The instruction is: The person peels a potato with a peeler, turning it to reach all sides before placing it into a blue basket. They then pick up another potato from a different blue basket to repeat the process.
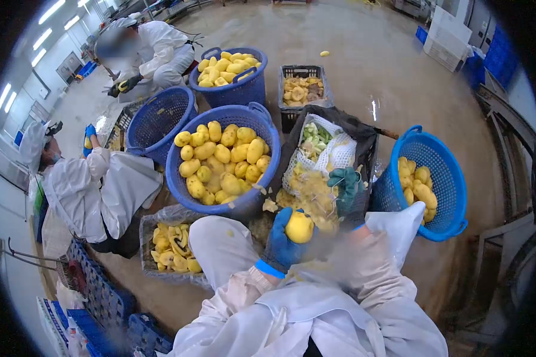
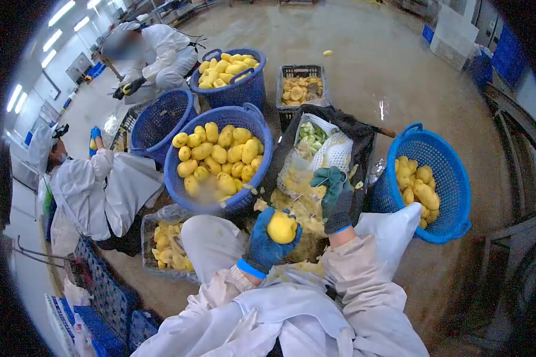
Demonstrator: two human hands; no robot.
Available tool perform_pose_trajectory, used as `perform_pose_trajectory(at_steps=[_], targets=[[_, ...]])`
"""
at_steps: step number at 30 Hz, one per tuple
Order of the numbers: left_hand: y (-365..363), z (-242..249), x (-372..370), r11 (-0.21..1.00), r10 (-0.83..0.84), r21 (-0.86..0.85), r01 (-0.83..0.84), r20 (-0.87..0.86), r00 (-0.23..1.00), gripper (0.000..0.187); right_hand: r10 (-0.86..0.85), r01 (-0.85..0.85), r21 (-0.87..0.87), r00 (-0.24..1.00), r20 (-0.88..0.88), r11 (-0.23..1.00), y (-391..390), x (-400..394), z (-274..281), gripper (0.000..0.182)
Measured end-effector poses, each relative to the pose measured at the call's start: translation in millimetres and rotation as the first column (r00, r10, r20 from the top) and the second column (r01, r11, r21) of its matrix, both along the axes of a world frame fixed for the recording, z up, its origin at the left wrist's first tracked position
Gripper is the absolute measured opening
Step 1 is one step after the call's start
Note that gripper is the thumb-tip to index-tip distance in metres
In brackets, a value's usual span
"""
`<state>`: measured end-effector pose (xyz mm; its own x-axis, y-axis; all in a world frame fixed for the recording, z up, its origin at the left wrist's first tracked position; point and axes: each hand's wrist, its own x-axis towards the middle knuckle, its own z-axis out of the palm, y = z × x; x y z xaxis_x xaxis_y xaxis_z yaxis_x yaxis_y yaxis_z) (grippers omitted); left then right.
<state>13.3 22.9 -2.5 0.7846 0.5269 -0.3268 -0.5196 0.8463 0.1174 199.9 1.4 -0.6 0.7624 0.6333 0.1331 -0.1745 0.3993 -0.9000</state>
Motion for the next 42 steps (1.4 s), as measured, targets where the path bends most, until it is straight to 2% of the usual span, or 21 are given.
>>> perform_pose_trajectory(at_steps=[1, 3, 5, 7, 8, 10, 13, 16, 17, 19, 20, 21, 22, 24, 26, 28, 30, 32, 34, 35, 42], targets=[[0.7, 6.5, 0.4, 0.985, -0.026, -0.170, 0.026, 0.004, 1.000, 0.031, 0.059, -0.059, -0.003, 0.995, 0.085, 0.998, -2.7, -9.0, -5.1, 0.014], [2.1, 3.2, 6.1, 0.994, -0.062, -0.088, 0.059, -0.031, 0.998, 0.027, 0.171, -0.170, -0.027, 0.952, 0.254, 0.985, -9.2, -41.4, -1.5, 0.014], [3.5, 4.7, 5.3, 0.995, -0.069, -0.077, 0.063, -0.072, 0.995, 0.026, 0.044, -0.049, 0.006, 0.934, 0.354, 0.999, -2.8, -28.5, -22.0, 0.015], [4.3, 14.2, 2.7, 0.990, -0.029, -0.142, 0.014, -0.104, 0.994, 0.028, -0.021, 0.112, -0.127, 0.824, 0.566, 0.986, -10.1, -1.9, -8.7, 0.014], [8.2, 15.4, 1.8, 0.988, -0.023, -0.154, 0.010, -0.077, 0.997, 0.029, 0.088, -0.072, 0.166, 0.992, -0.090, 0.984, -3.0, 17.7, -27.7, 0.013], [7.1, 15.1, 0.6, 0.981, -0.013, -0.196, 0.008, -0.019, 1.000, 0.031, -0.010, 0.049, -0.106, 0.940, 0.342, 0.993, -12.4, 2.7, -4.3, 0.014], [5.3, 21.2, 5.5, 0.979, -0.087, -0.182, 0.093, 0.041, 0.995, 0.034, 0.066, -0.028, -0.126, 0.950, 0.306, 0.992, -14.7, -42.3, 12.7, 0.020], [3.9, 9.7, 4.4, 0.994, -0.047, -0.106, 0.041, -0.054, 0.997, 0.036, 0.164, -0.166, -0.038, 0.985, -0.050, 0.985, -9.0, -42.9, -0.1, 0.018], [2.0, 25.6, 0.9, 0.990, -0.040, -0.137, 0.029, -0.078, 0.996, 0.037, 0.080, -0.080, -0.006, 0.996, 0.028, 0.997, -4.2, -36.0, 4.3, 0.017], [5.3, 21.5, 0.4, 0.986, -0.014, -0.167, 0.009, -0.028, 1.000, 0.036, 0.269, -0.223, 0.204, 0.934, -0.235, 0.953, -4.2, -24.8, 13.9, 0.017], [4.2, 20.9, 0.7, 0.982, -0.005, -0.190, 0.004, -0.002, 1.000, 0.036, 0.195, -0.182, 0.087, 0.966, -0.171, 0.979, -8.4, -33.7, 13.5, 0.018], [-2.0, 23.2, -0.3, 0.998, 0.020, -0.060, -0.023, -0.047, 0.999, 0.036, 0.128, -0.132, -0.033, 0.986, -0.102, 0.991, -12.8, -43.7, 13.3, 0.019], [-8.6, 31.7, -0.6, 0.996, 0.048, 0.075, -0.041, -0.086, 0.995, 0.035, 0.116, -0.117, -0.047, 0.993, -0.019, 0.992, -15.1, -42.4, 9.5, 0.019], [-6.6, 32.4, -0.3, 0.996, 0.037, 0.083, -0.028, -0.111, 0.993, 0.036, 0.093, -0.086, -0.057, 0.985, 0.145, 0.995, -8.8, -38.9, -7.9, 0.019], [5.9, 22.7, -1.5, 0.983, -0.028, -0.185, 0.012, -0.083, 0.996, 0.038, 0.011, -0.012, 0.005, 0.985, 0.172, 1.000, -6.9, -22.3, -12.7, 0.019], [8.6, 21.4, -2.5, 0.982, -0.038, -0.187, 0.035, -0.016, 0.999, 0.040, 0.075, -0.074, 0.022, 0.996, -0.050, 0.997, -7.9, -18.8, -12.7, 0.020], [2.7, 19.9, -0.6, 0.987, -0.045, -0.154, 0.045, 0.004, 0.999, 0.040, 0.281, -0.256, 0.137, 0.935, -0.216, 0.957, -10.2, -50.9, -13.0, 0.026], [1.0, 21.4, 1.7, 0.998, -0.037, -0.056, 0.035, -0.030, 0.999, 0.040, 0.099, -0.097, -0.018, 0.976, 0.195, 0.995, 1.0, -23.7, -45.1, 0.025], [3.6, 24.1, -3.3, 0.997, -0.056, -0.049, 0.054, -0.046, 0.997, 0.040, -0.143, 0.184, -0.029, 0.846, 0.513, 0.983, -4.4, -5.3, -23.5, 0.026], [5.4, 25.7, -7.0, 0.996, -0.072, -0.048, 0.070, -0.058, 0.996, 0.040, -0.003, 0.005, 0.008, 0.968, -0.252, 1.000, -6.7, 13.8, -23.1, 0.027], [0.5, 30.6, -4.2, 0.993, -0.121, 0.007, 0.121, 0.014, 0.993, 0.044, 0.149, -0.138, 0.063, 0.965, -0.215, 0.988, -10.2, -22.6, 2.9, 0.027]])
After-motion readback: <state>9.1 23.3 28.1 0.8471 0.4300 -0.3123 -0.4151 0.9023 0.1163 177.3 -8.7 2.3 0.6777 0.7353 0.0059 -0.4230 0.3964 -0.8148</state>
